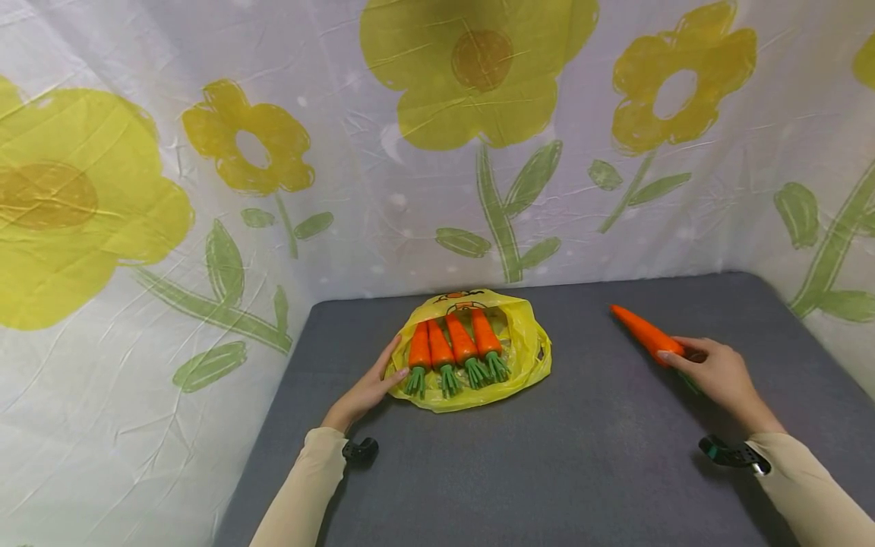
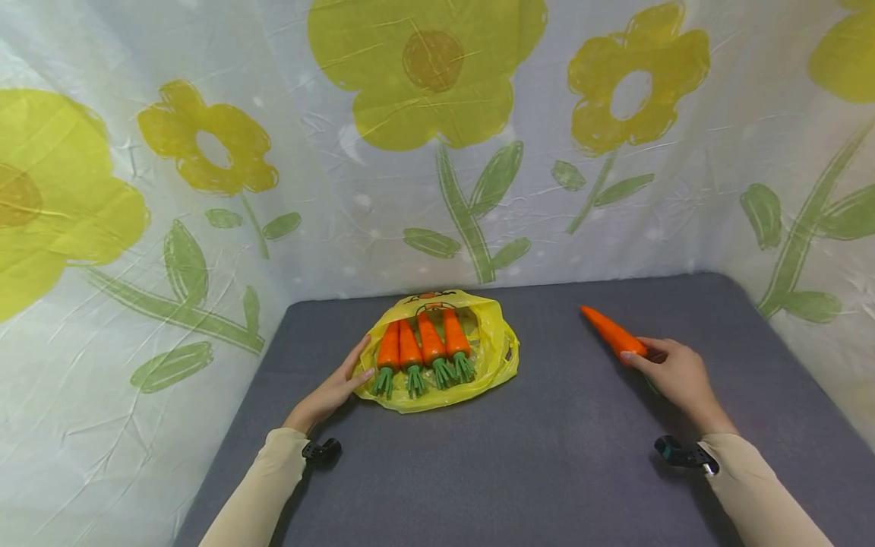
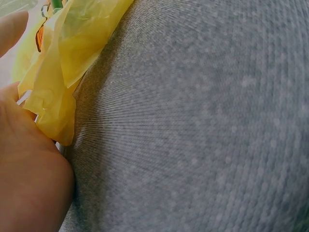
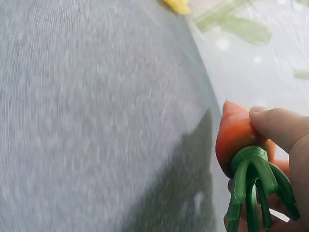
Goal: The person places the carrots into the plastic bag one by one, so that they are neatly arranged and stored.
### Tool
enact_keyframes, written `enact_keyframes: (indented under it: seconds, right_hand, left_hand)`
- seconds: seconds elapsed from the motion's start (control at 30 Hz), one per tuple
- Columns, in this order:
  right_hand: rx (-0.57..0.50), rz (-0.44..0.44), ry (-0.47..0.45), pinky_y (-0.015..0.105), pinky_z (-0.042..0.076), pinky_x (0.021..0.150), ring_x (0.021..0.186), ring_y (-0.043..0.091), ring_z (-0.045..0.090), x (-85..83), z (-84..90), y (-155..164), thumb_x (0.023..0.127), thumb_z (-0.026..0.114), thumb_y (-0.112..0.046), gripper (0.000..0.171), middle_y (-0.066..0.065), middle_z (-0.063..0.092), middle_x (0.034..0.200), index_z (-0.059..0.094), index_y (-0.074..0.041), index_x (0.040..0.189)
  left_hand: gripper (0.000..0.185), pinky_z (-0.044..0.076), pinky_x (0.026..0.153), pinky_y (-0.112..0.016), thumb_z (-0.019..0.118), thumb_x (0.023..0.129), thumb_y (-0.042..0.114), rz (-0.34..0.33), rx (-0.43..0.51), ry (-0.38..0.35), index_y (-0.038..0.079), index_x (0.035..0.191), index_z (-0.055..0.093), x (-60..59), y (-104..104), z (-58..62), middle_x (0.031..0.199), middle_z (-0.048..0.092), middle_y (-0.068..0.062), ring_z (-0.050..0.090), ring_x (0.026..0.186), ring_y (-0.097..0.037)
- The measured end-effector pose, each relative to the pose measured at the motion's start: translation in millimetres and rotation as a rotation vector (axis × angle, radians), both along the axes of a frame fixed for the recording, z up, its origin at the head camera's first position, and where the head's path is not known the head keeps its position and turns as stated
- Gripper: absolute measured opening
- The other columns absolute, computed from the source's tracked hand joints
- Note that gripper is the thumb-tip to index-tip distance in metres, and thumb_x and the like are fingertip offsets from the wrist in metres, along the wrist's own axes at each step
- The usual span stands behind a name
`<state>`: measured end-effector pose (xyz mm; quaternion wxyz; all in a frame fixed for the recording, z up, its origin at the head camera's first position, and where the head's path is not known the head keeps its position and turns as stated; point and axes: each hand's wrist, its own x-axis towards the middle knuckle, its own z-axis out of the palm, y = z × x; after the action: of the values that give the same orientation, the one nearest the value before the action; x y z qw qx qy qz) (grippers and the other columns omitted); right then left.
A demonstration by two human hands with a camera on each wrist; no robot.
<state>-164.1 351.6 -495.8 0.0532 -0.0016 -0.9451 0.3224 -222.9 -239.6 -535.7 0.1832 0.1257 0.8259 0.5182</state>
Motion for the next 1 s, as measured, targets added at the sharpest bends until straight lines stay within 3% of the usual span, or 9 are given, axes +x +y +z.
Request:
enact_keyframes:
  seconds: [0.13, 0.27, 0.73, 1.0]
  right_hand:
    - [-0.016, 0.012, 0.017, 0.025, 0.044, 0.055, 0.072, 0.008, 0.058, 0.8, 5.0, -11.1, 0.094, 0.066, -0.043, 0.061, 0.031, 0.067, 0.111, 0.060, 0.005, 0.131]
    - [-0.028, 0.015, 0.032, 0.025, 0.044, 0.054, 0.069, 0.001, 0.053, -0.2, 9.1, -23.5, 0.093, 0.067, -0.044, 0.060, 0.027, 0.067, 0.109, 0.062, 0.003, 0.130]
    - [-0.061, 0.104, 0.046, 0.025, 0.046, 0.055, 0.078, 0.014, 0.059, 4.5, 25.8, -72.6, 0.092, 0.070, -0.041, 0.051, 0.019, 0.068, 0.111, 0.066, -0.004, 0.128]
    - [-0.076, 0.137, 0.056, 0.024, 0.048, 0.059, 0.080, 0.017, 0.061, 5.5, 23.2, -98.3, 0.090, 0.073, -0.038, 0.047, 0.014, 0.069, 0.104, 0.068, -0.006, 0.124]
  left_hand:
    - [0.072, 0.000, 0.120, -0.066, 0.051, 0.103, 0.038, 0.000, 0.004, 0.003, 0.044, 0.157, 0.003, 0.7, 0.3, 0.3, 0.169, -0.005, 0.005, -0.008, 0.156, -0.030]
    - [0.072, 0.000, 0.121, -0.066, 0.051, 0.103, 0.037, 0.001, 0.003, 0.006, 0.043, 0.158, 0.003, 1.4, 0.6, 0.8, 0.169, -0.005, 0.004, -0.007, 0.156, -0.030]
    - [0.072, 0.000, 0.121, -0.065, 0.050, 0.104, 0.035, 0.000, 0.012, 0.007, 0.041, 0.158, 0.003, 1.3, 0.9, 2.3, 0.169, -0.005, 0.003, -0.007, 0.156, -0.031]
    - [0.073, 0.000, 0.121, -0.065, 0.051, 0.104, 0.035, -0.007, 0.012, 0.011, 0.041, 0.158, 0.003, 0.6, 0.7, 1.6, 0.169, -0.004, 0.002, -0.007, 0.156, -0.030]
